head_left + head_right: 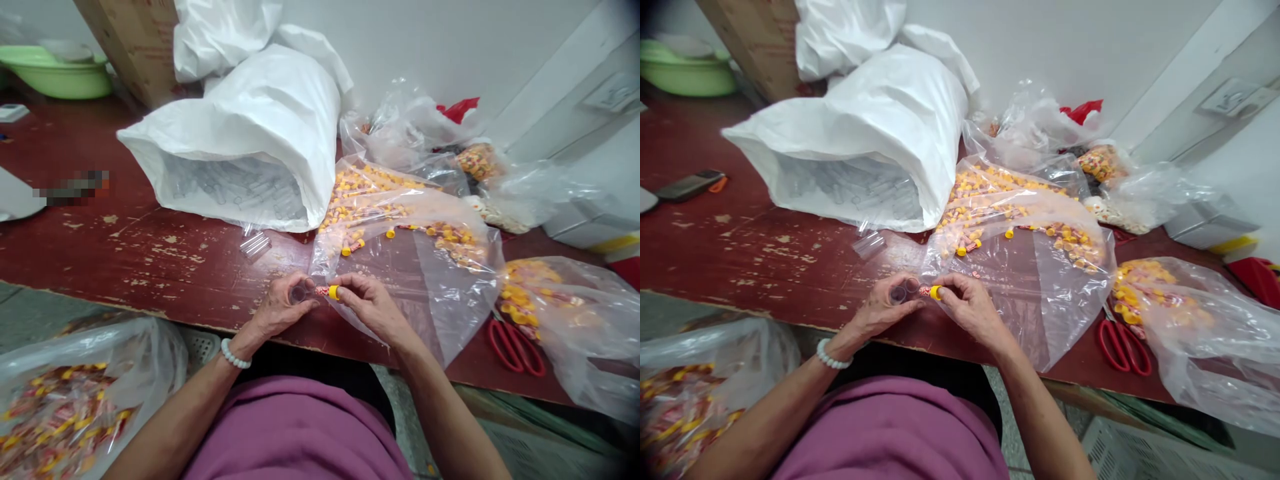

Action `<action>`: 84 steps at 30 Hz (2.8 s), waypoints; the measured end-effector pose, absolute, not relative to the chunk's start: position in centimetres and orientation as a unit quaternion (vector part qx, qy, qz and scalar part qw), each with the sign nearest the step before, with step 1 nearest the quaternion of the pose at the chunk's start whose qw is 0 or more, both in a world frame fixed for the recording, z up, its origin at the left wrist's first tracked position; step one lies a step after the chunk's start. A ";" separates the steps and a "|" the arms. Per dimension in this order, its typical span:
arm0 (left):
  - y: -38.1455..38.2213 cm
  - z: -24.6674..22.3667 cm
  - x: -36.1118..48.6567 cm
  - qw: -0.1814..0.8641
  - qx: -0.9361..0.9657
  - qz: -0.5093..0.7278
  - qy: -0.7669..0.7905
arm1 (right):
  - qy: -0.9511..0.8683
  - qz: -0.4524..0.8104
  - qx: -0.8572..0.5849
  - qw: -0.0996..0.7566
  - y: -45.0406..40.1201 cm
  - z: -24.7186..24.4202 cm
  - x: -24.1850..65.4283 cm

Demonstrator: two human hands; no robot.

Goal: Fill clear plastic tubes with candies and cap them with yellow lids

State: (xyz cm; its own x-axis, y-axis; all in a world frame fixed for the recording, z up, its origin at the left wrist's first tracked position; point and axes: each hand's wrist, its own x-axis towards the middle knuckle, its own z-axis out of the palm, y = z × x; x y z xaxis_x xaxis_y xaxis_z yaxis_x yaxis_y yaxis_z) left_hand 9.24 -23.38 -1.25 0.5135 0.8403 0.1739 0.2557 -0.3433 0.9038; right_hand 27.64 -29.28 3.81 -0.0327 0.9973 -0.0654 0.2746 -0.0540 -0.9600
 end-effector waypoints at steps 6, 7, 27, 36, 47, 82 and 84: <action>-23.8 -0.3 9.2 0.435 0.763 0.324 0.351 | -0.510 0.425 -0.570 0.483 -27.6 3.1 27.7; -23.9 -0.2 9.4 0.436 0.769 0.318 0.343 | -0.507 0.400 -0.571 0.506 -27.1 2.9 27.3; -23.1 -0.5 10.7 0.525 0.630 0.403 0.408 | -0.463 0.015 -0.822 0.330 -16.0 -2.0 41.0; -23.0 -1.2 10.8 0.504 0.654 0.395 0.403 | -0.505 0.091 -0.785 0.348 -19.8 0.0 38.9; -23.6 0.0 11.4 0.417 0.770 0.309 0.370 | -0.754 0.121 -0.503 0.405 -26.9 3.6 27.4; -23.4 -1.6 10.7 0.579 0.644 0.337 0.369 | -0.647 0.056 -0.681 0.337 -19.0 -3.9 35.6; -23.5 -1.6 11.0 0.589 0.632 0.340 0.372 | -0.645 0.066 -0.686 0.331 -19.0 -4.0 35.9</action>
State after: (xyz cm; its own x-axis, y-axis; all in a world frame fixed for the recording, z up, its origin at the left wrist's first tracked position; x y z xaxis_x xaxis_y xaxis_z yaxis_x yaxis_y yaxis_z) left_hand 10.96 -23.52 -1.61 0.4919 0.8706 -0.0086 0.0707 -0.0300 0.9970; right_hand 35.95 -18.98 -4.01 0.1593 0.9281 0.3366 0.8407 0.0512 -0.5391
